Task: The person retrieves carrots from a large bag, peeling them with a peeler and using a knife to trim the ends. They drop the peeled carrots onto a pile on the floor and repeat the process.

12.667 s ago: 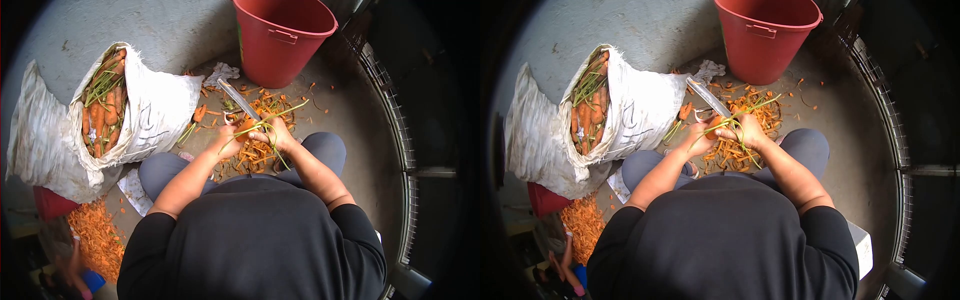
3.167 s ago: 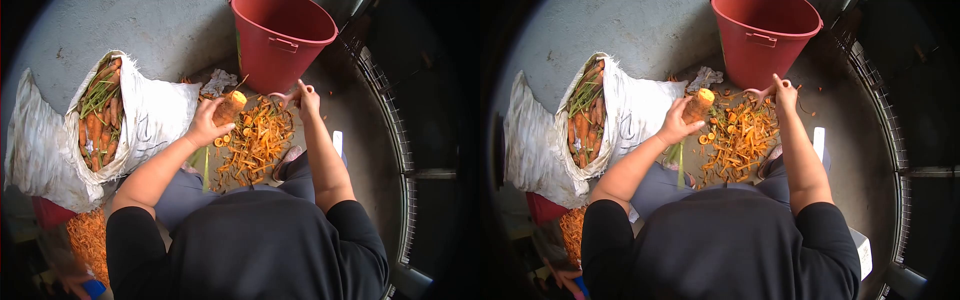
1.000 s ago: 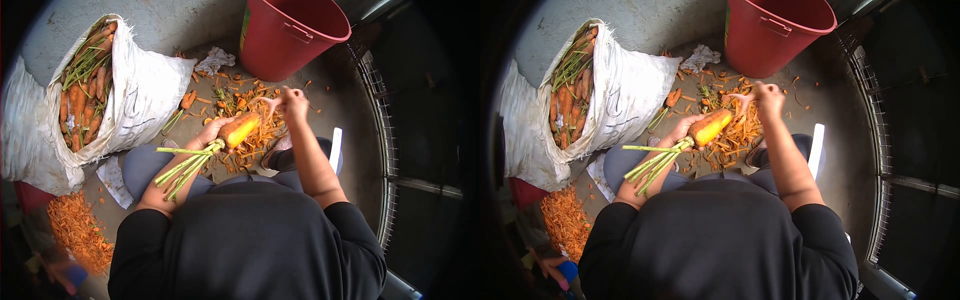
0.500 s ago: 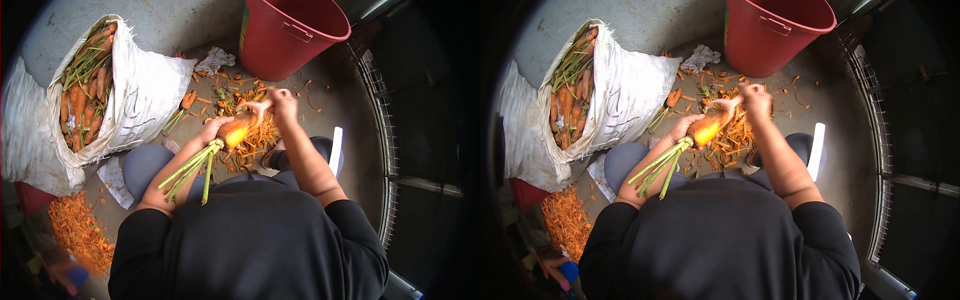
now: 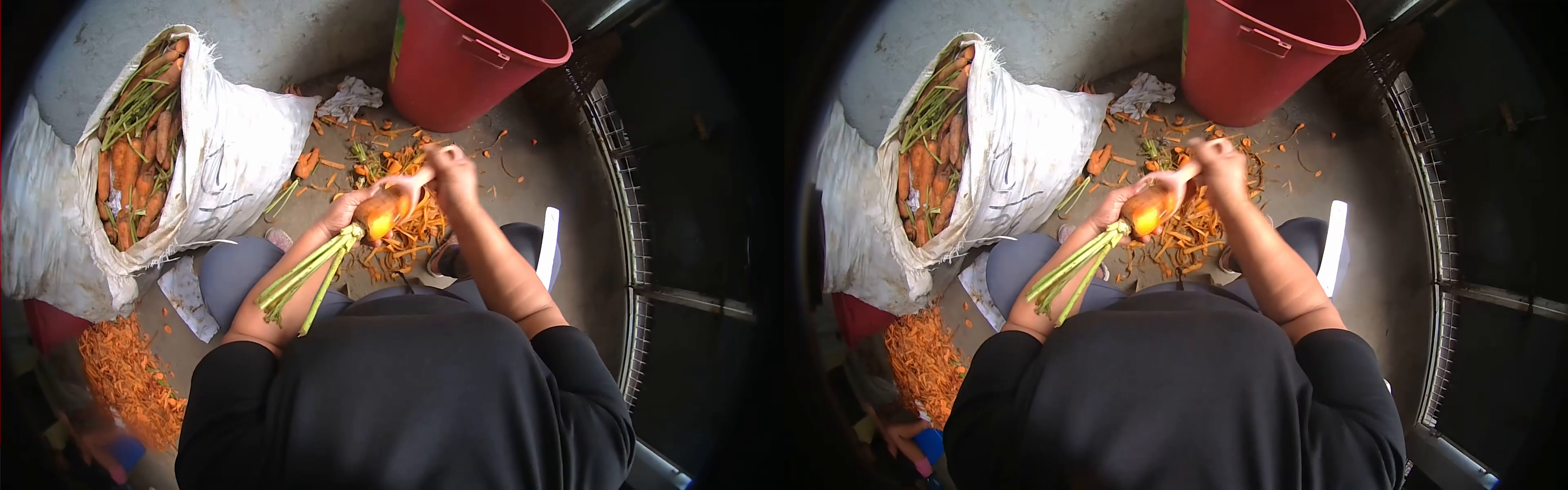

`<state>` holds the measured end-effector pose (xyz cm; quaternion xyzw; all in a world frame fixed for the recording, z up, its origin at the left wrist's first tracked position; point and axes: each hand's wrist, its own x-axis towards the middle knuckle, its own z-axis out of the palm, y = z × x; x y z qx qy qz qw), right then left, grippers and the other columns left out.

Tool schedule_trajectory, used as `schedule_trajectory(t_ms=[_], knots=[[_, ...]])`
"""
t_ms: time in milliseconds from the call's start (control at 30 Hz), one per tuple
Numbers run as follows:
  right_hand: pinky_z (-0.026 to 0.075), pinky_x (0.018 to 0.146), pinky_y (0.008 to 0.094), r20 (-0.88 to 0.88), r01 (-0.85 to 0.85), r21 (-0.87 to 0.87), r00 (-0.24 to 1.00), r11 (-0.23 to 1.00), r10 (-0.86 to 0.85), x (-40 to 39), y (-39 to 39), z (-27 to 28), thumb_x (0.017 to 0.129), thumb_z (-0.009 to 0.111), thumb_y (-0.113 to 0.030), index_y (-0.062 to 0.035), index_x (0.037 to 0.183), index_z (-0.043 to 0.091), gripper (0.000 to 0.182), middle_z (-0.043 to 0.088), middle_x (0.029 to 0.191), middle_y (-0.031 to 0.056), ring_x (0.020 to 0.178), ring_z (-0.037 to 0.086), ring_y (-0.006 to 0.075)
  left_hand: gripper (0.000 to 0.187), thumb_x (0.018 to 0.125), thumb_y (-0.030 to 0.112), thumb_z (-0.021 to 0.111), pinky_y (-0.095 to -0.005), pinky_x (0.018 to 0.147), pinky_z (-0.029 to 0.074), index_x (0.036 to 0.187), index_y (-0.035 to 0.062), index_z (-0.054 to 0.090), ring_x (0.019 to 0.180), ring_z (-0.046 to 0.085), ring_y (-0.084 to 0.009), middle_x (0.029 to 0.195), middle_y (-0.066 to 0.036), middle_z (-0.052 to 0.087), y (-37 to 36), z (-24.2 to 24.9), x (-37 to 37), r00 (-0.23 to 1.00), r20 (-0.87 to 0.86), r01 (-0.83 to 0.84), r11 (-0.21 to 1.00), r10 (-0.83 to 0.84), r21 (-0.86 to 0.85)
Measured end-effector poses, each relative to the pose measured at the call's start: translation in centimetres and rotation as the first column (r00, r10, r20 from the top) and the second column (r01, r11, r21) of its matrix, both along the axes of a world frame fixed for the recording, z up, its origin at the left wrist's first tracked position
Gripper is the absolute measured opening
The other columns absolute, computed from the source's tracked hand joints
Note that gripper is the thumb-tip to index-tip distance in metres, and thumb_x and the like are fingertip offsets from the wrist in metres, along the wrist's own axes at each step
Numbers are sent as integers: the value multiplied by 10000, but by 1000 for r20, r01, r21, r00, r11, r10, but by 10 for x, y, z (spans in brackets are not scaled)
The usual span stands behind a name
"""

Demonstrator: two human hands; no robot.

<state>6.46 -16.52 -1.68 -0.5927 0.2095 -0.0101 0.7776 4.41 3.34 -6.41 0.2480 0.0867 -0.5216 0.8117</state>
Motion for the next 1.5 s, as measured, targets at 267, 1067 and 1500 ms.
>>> schedule_trajectory(t_ms=[267,1067,1500], knots=[[331,381,220,97,290,-80,955,954,-282,6,-38,-6,761,686,-187,-68,732,487,234,487,562,22,444,443,80,502,898,364,357,-359,458,541,1219,-20,378,667,617,-294,1003,-240,552,0,-7,2,999,0,53,994,-53,-94],[341,354,221,6,136,-1,991,991,-136,9,-35,-31,742,689,-142,-69,697,492,214,518,582,34,416,446,93,471,896,339,394,-397,529,563,1243,21,373,760,617,-326,993,-225,534,1,-10,3,998,62,17,1000,-16,-24],[348,378,218,29,-161,-12,986,987,162,-16,25,12,770,678,-164,-47,714,553,180,542,596,28,434,449,100,448,899,328,417,-341,555,568,1157,-34,469,778,635,-269,930,-187,604,-8,12,2,984,161,-87,996,82,24]])
